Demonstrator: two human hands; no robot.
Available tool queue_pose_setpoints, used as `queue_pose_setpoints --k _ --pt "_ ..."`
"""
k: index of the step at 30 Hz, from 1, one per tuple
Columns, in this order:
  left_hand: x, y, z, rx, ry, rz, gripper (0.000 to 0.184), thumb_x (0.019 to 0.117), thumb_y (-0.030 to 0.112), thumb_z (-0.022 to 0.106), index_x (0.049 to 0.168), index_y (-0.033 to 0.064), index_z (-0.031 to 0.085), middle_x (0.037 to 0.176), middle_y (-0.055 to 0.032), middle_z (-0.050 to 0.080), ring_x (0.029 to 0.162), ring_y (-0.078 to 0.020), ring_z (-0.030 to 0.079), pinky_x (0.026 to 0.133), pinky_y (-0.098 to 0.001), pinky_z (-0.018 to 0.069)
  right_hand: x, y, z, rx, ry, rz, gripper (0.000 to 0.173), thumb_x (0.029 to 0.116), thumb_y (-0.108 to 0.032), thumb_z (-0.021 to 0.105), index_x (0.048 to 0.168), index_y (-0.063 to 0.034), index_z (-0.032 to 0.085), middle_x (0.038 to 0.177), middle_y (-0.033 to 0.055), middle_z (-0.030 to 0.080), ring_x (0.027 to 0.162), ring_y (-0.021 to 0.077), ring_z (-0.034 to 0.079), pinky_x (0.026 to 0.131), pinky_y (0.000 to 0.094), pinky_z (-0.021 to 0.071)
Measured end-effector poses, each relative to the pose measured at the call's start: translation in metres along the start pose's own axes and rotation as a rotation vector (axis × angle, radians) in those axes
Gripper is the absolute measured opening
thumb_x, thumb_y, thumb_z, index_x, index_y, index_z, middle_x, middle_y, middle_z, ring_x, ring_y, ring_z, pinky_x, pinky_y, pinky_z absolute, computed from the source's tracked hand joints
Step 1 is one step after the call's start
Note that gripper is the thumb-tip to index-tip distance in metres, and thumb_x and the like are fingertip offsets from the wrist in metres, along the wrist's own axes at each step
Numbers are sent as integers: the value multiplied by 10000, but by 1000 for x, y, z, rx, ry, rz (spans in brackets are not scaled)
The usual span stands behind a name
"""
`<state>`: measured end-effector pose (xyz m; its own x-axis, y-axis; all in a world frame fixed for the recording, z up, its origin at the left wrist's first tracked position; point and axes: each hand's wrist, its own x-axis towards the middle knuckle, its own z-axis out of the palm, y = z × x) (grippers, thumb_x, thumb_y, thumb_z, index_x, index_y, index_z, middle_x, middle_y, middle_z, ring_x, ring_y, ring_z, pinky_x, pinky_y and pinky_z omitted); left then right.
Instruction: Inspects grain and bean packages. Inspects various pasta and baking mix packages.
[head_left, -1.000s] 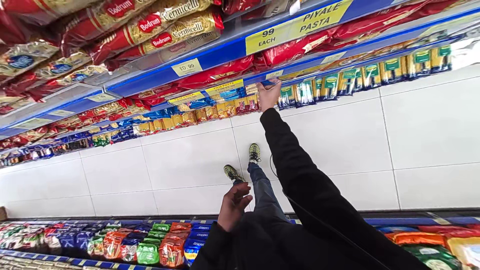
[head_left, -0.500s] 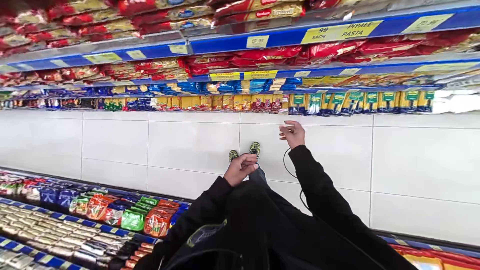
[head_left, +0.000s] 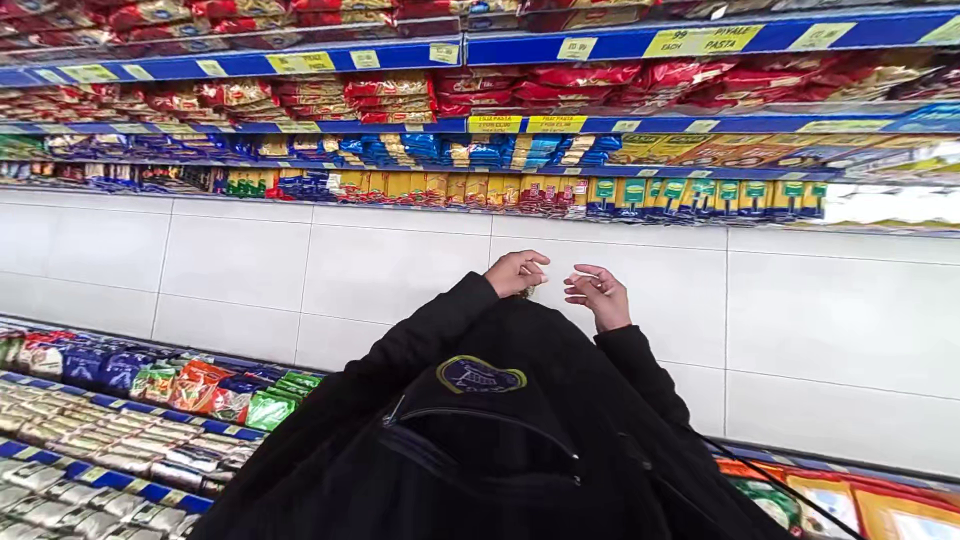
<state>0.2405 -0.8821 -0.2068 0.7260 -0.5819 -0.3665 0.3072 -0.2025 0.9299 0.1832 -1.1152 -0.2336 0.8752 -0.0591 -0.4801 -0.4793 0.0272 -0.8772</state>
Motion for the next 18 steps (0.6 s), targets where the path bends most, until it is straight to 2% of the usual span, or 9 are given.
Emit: queue_pose_setpoints --k 4,8,12,16,18 --pt "-11 15 3 -148 -69 12 430 999 32 584 1392 -107 480 1061 -222 694 899 -237 714 819 -387 603 -23 -10 -3 -30 75 -94 341 974 -121 600 1290 4 568 955 73 741 797 191 747 675 350 642" --pt "-17 24 5 -154 -5 54 401 1000 27 576 1370 -109 498 1041 -205 695 865 -206 711 793 -352 601 -34 -21 -14 22 106 -196 325 971 -124 616 1273 -11 581 938 62 743 798 196 748 676 341 644" --pt "-18 31 18 -159 61 78 387 999 22 588 1361 -99 522 1062 -199 694 891 -207 715 802 -341 606 -43 -36 -29 48 98 -269 308 972 -108 605 1264 -12 581 947 52 738 806 189 743 696 341 644" --pt "-17 39 46 -157 89 126 398 995 23 575 1361 -119 514 1041 -233 691 851 -238 706 776 -383 603 -61 -47 -50 19 70 -288 371 967 -208 639 1279 -17 579 1000 41 734 817 168 738 708 337 642" --pt "-19 47 56 -169 142 133 391 991 -6 576 1358 -126 519 1031 -265 683 822 -265 695 745 -403 596 -61 -52 -53 15 4 -315 394 963 -233 641 1292 -31 559 1019 -1 734 806 122 733 693 302 638"
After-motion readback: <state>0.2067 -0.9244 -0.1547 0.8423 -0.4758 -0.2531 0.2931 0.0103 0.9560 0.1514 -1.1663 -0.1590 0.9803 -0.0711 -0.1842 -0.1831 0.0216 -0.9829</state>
